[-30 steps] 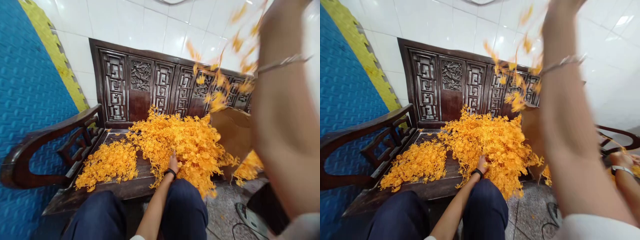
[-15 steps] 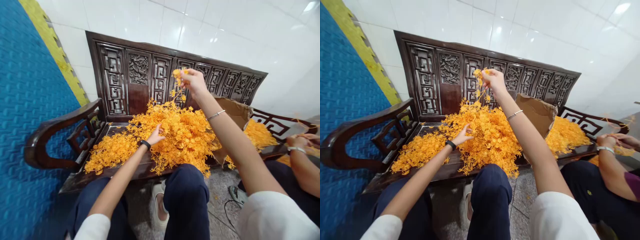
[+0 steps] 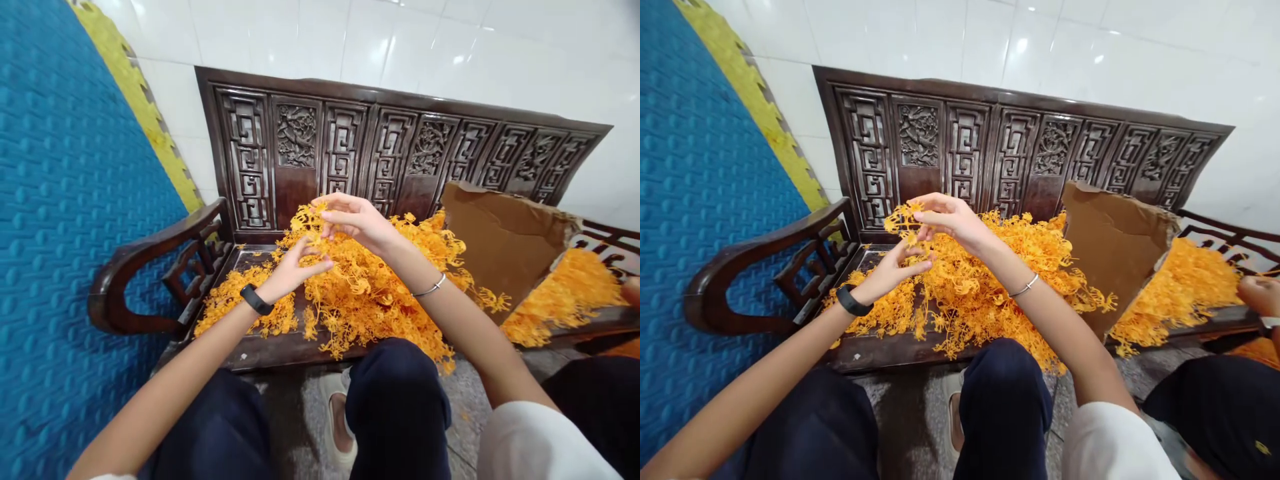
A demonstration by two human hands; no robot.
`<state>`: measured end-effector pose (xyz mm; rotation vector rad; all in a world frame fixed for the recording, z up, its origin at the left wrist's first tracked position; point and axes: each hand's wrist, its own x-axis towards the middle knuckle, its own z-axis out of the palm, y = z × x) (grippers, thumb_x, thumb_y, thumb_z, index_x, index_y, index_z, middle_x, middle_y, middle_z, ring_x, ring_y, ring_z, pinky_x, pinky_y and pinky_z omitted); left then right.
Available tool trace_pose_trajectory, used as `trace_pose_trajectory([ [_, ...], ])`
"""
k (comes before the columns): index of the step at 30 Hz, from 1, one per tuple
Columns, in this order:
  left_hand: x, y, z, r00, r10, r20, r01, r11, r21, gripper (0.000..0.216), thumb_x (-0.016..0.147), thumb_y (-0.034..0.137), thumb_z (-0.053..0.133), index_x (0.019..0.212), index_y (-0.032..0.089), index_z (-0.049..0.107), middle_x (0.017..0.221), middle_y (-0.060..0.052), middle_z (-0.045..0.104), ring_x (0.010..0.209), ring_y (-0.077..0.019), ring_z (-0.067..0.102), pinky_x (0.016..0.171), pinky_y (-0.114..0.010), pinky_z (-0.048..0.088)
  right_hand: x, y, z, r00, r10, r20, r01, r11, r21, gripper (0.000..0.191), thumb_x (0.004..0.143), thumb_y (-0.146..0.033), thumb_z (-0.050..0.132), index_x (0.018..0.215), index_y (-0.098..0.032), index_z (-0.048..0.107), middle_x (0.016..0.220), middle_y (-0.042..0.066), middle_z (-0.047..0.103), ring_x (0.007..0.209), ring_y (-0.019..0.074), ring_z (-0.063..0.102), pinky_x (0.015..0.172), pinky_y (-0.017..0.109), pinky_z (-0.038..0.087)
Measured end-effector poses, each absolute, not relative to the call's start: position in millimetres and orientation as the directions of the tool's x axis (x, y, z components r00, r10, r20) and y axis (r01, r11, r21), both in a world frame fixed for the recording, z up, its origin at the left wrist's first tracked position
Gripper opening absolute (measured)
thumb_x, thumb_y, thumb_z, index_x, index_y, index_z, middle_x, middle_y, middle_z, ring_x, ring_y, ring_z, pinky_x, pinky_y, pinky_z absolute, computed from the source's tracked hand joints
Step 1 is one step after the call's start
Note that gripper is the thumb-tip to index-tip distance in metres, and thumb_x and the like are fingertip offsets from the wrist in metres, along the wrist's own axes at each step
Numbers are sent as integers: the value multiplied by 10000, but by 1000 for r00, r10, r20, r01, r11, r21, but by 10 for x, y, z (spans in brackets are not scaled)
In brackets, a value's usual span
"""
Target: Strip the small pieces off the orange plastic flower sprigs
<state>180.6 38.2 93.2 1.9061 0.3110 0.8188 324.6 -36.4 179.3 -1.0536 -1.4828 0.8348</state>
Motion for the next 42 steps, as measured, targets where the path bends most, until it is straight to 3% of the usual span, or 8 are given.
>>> trace_pose_trajectory([
  [3,1654,357,955,783,547,297,-80,-384,920,249,764,364,605,875,141,593,614,12,606,591,-135,596,684,-313,492,3214,-392,1676,-77,946,315,115,322,-940,346,697,-295,689,1022,-224,595,1024,31,630,635,97,610,622,279,509],
  [6,1426,346,1023,833,499,240,-42,-375,926,171,785,327,590,767,158,604,520,40,562,491,-100,530,590,-257,443,3227,-420,1561,-34,959,280,61,281,-958,426,694,-300,698,1093,-244,559,1094,46,617,644,107,631,627,287,519],
  [10,1116,256,1124,807,530,260,-15,-421,907,134,794,301,592,769,170,578,541,48,541,522,-87,508,575,-227,408,3243,-451,1415,-41,971,236,-3,236,-972,367,719,-321,686,1064,-249,582,1063,41,640,668,107,631,656,291,525],
  [15,824,127,1075,752,621,222,59,-399,915,190,768,334,624,767,153,567,640,34,551,596,-90,523,595,-224,425,3084,-478,1346,-166,959,229,-23,228,-973,254,761,-358,651,964,-208,630,716,10,647,659,116,619,666,278,512],
  [23,481,-18,873,670,736,99,93,-215,972,261,735,356,656,834,136,556,691,20,577,589,-101,538,586,-248,451,2563,-343,1386,-285,919,272,184,332,-925,482,657,-289,738,1101,-193,577,1036,47,599,663,84,604,644,256,486],
  [28,346,-113,765,611,787,82,74,-159,984,347,691,379,697,877,140,526,665,18,584,540,-106,535,561,-266,449,2301,-151,1239,-356,884,303,230,397,-889,329,668,-313,721,935,-140,637,716,-9,592,571,74,530,569,238,431],
  [35,294,-125,750,496,852,166,42,-214,976,474,590,320,787,1000,144,628,984,-36,651,938,-169,573,890,-296,404,2050,-8,895,-361,880,308,45,346,-937,283,616,-325,758,783,-160,602,746,11,658,674,123,602,638,256,448],
  [42,330,-96,738,497,864,83,-28,-79,996,461,658,538,675,801,100,653,706,-57,671,712,-163,625,777,-324,448,2061,28,711,-294,909,295,-30,300,-954,247,659,-368,732,775,-182,618,705,-17,631,616,95,532,538,211,406],
])
